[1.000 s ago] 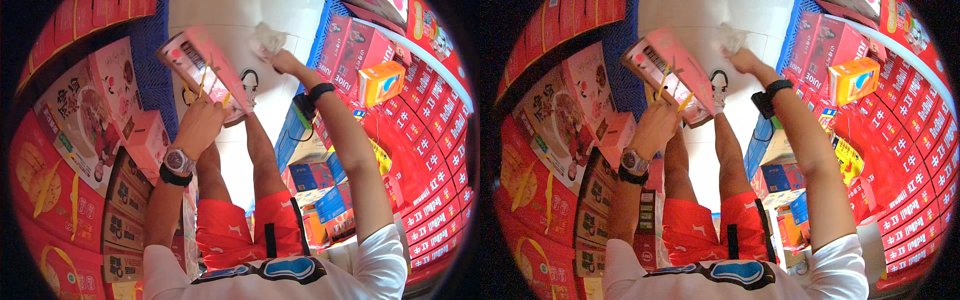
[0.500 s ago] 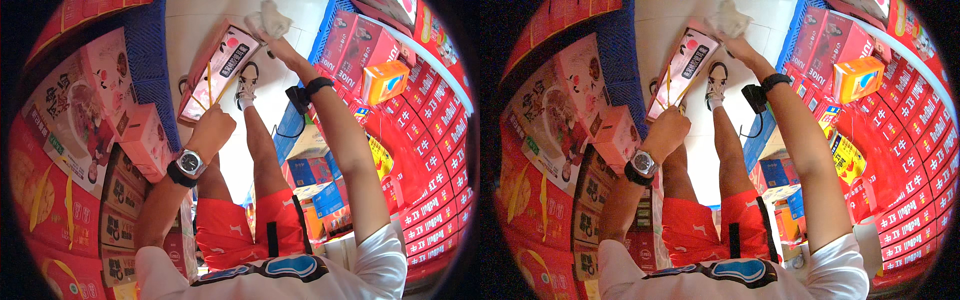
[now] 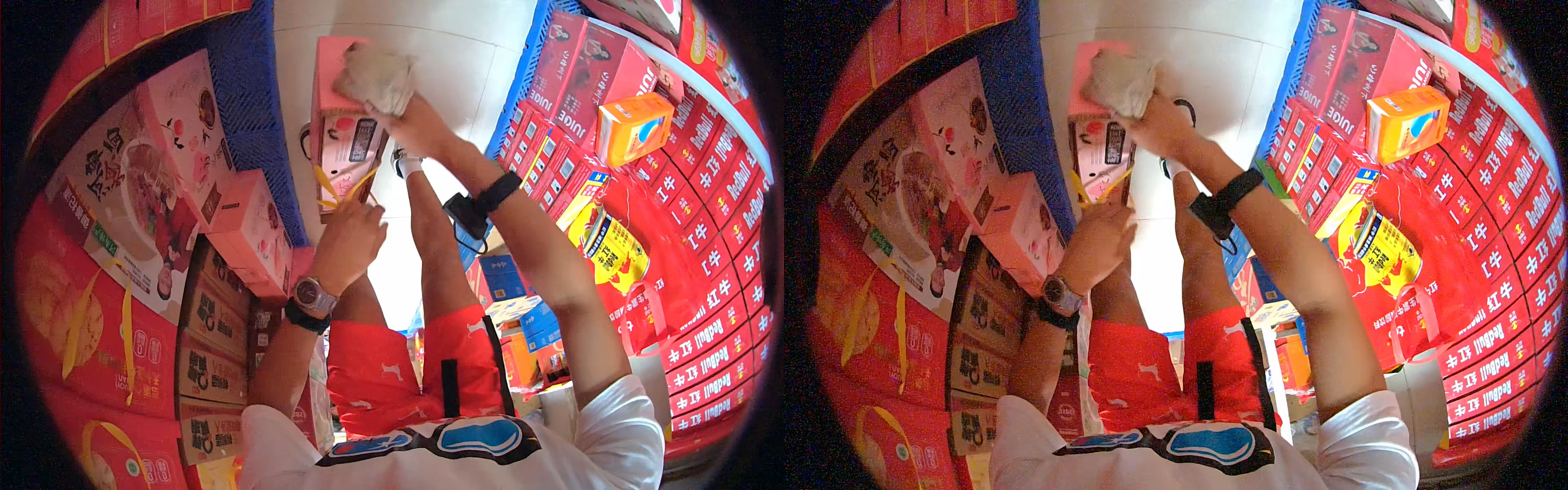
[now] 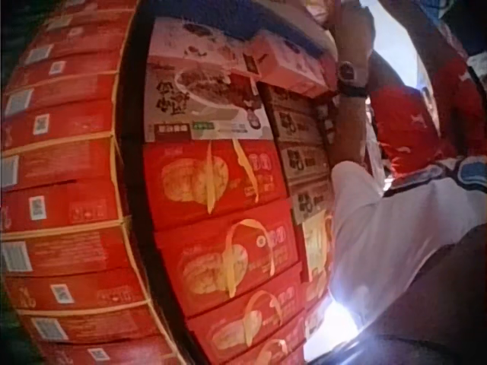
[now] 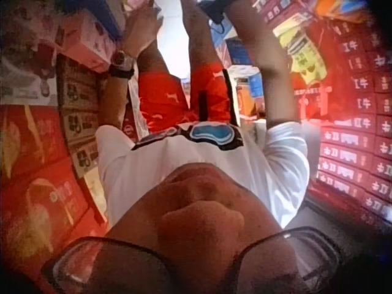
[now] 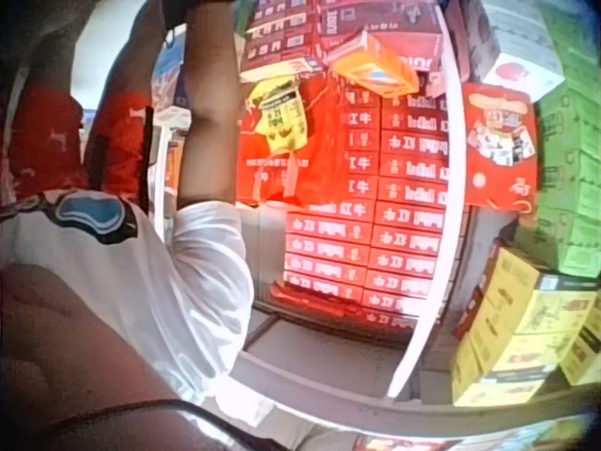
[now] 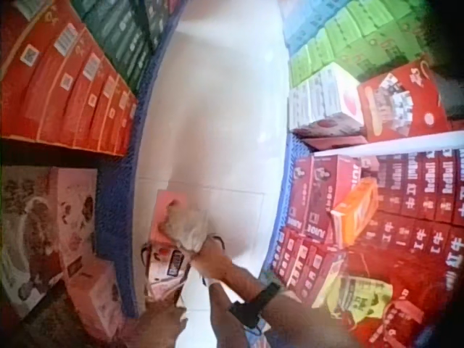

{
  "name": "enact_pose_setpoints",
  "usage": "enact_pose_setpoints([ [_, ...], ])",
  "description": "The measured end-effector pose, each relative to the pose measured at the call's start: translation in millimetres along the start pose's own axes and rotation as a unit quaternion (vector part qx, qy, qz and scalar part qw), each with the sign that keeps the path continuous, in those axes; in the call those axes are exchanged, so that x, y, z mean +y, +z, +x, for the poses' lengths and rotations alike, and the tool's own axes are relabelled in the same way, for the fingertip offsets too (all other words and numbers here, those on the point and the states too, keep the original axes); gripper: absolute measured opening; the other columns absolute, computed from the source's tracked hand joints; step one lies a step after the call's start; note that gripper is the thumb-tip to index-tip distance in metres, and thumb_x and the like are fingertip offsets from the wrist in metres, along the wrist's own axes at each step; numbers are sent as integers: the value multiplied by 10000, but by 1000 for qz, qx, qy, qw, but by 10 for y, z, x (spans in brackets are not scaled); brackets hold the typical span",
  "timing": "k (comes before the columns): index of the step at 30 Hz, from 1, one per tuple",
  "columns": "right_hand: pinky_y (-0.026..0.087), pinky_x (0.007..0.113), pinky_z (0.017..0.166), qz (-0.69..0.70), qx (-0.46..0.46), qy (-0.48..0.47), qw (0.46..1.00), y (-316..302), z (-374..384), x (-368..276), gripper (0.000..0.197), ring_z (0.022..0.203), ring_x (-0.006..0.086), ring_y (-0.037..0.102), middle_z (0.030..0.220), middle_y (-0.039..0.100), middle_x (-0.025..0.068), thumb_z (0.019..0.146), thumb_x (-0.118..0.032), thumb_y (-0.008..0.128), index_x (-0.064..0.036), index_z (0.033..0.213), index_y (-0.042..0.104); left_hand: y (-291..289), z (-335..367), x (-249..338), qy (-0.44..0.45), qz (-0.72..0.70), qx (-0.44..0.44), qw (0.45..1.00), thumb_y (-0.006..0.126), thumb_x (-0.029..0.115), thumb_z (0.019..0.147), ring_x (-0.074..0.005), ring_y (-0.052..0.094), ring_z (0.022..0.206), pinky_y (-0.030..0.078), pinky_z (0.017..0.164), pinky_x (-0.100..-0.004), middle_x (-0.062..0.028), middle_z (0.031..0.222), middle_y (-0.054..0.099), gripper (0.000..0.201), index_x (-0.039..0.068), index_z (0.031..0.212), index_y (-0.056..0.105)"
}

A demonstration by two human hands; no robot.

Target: The person wipes down red and pink product boxes using a cloth while walking through a storage or retail area.

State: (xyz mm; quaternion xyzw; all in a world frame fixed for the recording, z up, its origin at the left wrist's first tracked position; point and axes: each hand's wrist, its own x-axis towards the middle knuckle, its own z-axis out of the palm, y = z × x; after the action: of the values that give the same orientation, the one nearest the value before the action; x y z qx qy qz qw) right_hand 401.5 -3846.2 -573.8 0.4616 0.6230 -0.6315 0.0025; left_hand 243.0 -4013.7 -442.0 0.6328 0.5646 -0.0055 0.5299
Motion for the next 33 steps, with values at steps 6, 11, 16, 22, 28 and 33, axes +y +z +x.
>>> enact_pose_setpoints([
  [6, 400, 548, 1260, -78, 2, -102, 992, 452, -500, -257, 487, 1489, 507, 453, 1560, 573, 236, 1051, -284, 692, -80, 1487, 620, -373, 28, -474, -165, -113, 329, 923, 667, 229, 1119, -317, 677, 1160, 532, 1019, -435, -186, 1244, 699, 293, 17, 1320, 689],
  [11, 373, 557, 1293, -144, -18, -129, 981, 553, -660, -443, 516, 1512, 514, 437, 1571, 574, 228, 1030, -267, 699, -96, 1510, 617, 54, 168, -1058, -275, -359, 340, 824, 724, 328, 1091, -286, 652, 1279, 517, 1084, -419, -162, 1391, 678, 509, 14, 1474, 610],
  [16, 351, 559, 1304, -87, -10, -83, 993, 650, -859, -451, 502, 1497, 487, 468, 1567, 580, 220, 1048, -301, 702, -89, 1497, 628, 203, 179, -1027, -225, -530, 312, 756, 817, 193, 1020, -255, 639, 1356, 515, 1158, -386, -179, 1520, 633, 720, -52, 1611, 485],
  [22, 433, 481, 1253, -110, -106, -35, 988, 628, -877, -410, 692, 1470, 443, 541, 1554, 587, 270, 1039, -407, 764, -7, 1553, 531, 380, -65, -1021, -234, -483, 279, 796, 812, 213, 1027, -254, 605, 1423, 503, 1183, -379, -208, 1579, 608, 767, -52, 1646, 445],
  [28, 488, 526, 1172, -187, -147, -123, 963, 881, -435, -159, 635, 1387, 472, 576, 1488, 625, 270, 1027, -462, 745, -32, 1466, 587, 543, -331, -1244, -183, -482, 312, 798, 810, 218, 1033, -247, 595, 1442, 488, 1195, -378, -206, 1611, 592, 770, -43, 1658, 444],
  [33, 491, 560, 1112, -319, -49, -257, 911, 914, 678, 13, 446, 1233, 490, 614, 1239, 710, 244, 954, -380, 703, -52, 1255, 688, 435, -274, -1254, -194, -500, 310, 785, 803, 245, 1049, -205, 601, 1414, 497, 1174, -357, -172, 1606, 600, 774, -36, 1670, 437],
])
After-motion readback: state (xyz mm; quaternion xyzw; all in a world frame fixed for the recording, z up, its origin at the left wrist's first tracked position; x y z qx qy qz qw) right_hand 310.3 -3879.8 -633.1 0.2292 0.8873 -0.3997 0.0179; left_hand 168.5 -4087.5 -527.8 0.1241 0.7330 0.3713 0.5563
